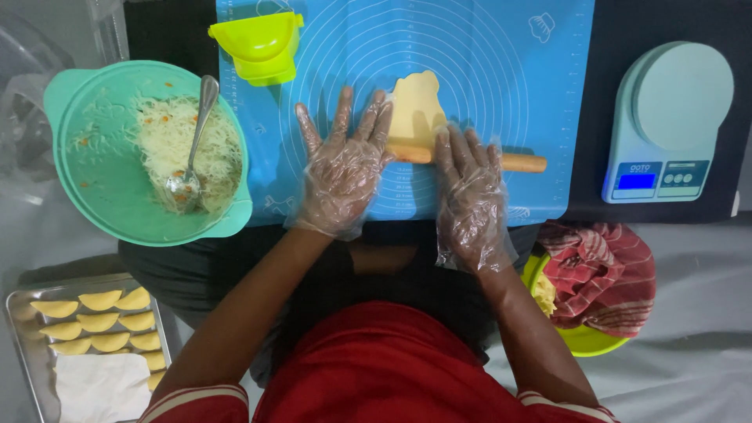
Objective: Preparing filled pastries by rolling dough, adding filling, and sealing them with a mold
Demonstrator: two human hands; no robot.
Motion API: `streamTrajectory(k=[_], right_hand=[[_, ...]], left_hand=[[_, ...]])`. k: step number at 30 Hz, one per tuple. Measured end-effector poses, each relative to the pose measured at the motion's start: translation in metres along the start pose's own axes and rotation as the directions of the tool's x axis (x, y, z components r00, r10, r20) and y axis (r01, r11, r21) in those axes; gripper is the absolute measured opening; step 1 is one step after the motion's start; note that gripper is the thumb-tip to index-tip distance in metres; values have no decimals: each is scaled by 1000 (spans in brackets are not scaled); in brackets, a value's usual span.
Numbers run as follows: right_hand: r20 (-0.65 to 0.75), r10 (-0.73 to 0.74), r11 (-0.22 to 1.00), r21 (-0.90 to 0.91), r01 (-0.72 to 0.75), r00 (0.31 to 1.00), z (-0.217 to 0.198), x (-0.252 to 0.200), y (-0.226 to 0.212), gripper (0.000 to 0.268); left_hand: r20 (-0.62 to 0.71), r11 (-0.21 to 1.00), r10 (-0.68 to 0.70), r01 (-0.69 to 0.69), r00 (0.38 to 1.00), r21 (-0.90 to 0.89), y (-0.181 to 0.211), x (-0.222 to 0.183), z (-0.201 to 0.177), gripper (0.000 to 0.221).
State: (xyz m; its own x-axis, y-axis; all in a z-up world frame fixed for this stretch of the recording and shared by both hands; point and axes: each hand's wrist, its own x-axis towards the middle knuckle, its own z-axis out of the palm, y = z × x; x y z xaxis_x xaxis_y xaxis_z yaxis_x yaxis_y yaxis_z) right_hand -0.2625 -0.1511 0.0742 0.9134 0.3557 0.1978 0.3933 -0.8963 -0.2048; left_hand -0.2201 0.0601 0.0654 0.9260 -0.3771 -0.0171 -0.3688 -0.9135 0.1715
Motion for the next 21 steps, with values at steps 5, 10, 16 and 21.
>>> streamTrajectory(k=[5, 10, 16, 21], right_hand=[[2, -9, 999, 33, 9, 1000, -3, -1, -2, 59], [-9, -9, 1000, 27, 9, 1000, 0, -4, -1, 59], [-6, -21, 998, 54, 21, 1000, -7, -8, -5, 62], [-14, -45, 999, 19, 45, 999, -4, -16, -3, 62]], left_hand=[[5, 1000, 15, -15, 1000, -1, -3, -2, 5, 70], [-12, 1000, 13, -13, 1000, -17, -1, -6, 7, 72], [-198, 997, 69, -61, 978, 48, -3, -16, 21, 77], [-313, 986, 127, -87, 941, 140, -7, -25, 28, 83]])
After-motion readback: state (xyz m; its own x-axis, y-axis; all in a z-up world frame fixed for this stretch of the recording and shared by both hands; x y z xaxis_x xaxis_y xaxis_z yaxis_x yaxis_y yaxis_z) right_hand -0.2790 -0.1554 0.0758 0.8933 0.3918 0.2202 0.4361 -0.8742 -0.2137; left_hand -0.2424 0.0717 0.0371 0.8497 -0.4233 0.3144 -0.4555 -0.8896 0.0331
